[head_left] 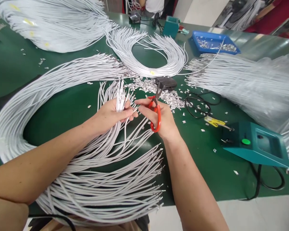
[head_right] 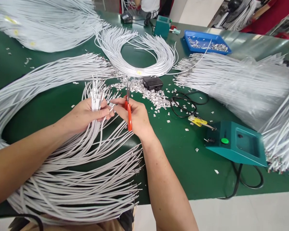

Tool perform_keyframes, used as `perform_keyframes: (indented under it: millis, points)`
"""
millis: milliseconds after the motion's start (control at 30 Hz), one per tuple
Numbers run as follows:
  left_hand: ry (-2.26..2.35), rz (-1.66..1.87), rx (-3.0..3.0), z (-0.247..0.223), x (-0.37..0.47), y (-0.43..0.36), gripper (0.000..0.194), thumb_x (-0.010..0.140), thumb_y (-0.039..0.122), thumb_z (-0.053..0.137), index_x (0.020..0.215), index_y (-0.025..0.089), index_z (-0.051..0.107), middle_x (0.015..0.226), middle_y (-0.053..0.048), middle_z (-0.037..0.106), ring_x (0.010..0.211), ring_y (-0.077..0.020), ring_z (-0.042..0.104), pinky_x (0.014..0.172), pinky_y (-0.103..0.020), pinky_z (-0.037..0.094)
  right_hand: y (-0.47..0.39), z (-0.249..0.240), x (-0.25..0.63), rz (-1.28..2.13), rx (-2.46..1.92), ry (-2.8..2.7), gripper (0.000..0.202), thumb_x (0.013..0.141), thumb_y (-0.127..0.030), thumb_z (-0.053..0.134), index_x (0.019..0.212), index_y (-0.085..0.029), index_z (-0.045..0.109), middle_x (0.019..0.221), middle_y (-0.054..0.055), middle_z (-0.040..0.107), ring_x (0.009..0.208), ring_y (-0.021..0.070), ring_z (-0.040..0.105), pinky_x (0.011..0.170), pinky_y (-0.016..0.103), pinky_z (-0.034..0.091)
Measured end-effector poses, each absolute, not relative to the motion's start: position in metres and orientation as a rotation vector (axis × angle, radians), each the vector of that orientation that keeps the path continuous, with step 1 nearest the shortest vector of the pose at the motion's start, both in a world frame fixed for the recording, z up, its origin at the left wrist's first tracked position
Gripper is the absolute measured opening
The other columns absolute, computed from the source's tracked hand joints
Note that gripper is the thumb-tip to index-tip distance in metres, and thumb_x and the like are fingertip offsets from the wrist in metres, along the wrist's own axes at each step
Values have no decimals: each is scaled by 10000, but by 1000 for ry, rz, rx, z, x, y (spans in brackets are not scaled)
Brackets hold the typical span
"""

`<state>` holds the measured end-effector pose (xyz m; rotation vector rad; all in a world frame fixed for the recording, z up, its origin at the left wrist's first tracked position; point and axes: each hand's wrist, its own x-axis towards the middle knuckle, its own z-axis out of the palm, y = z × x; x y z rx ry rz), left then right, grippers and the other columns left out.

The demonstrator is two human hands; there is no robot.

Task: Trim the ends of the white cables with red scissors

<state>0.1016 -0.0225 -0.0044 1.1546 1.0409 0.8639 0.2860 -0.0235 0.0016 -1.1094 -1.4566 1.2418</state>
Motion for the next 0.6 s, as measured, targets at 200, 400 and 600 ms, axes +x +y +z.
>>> perform_keyframes:
  millis: [200,400,600]
  points:
    - [993,827,1159,-6,100,-22,290,783,323,735,754,196,476,707,-2,657,650,-132,602,553,-245,394,-21,-7,283,1332,-1019,-1346,166,728,-376,782,755,-214,755,778,-3,683,750,135,596,787,307,479]
    - [1066,892,1146,-5,102,-24,307,707,282,784,706,186,493,695,7,631,678,-140,613,623,-263,427,-22,-11,275,1250,-1150,-1305,290,709,-460,771,650,-199,658,671,-38,580,647,99,499,665,267,427]
    - [1221,965,1181,-3,105,-25,269,658,251,790,699,177,534,658,42,571,568,-88,483,592,-254,383,-28,-1,272,1311,-1084,-1283,346,738,-485,724,606,-205,568,676,-23,559,676,118,514,697,290,453]
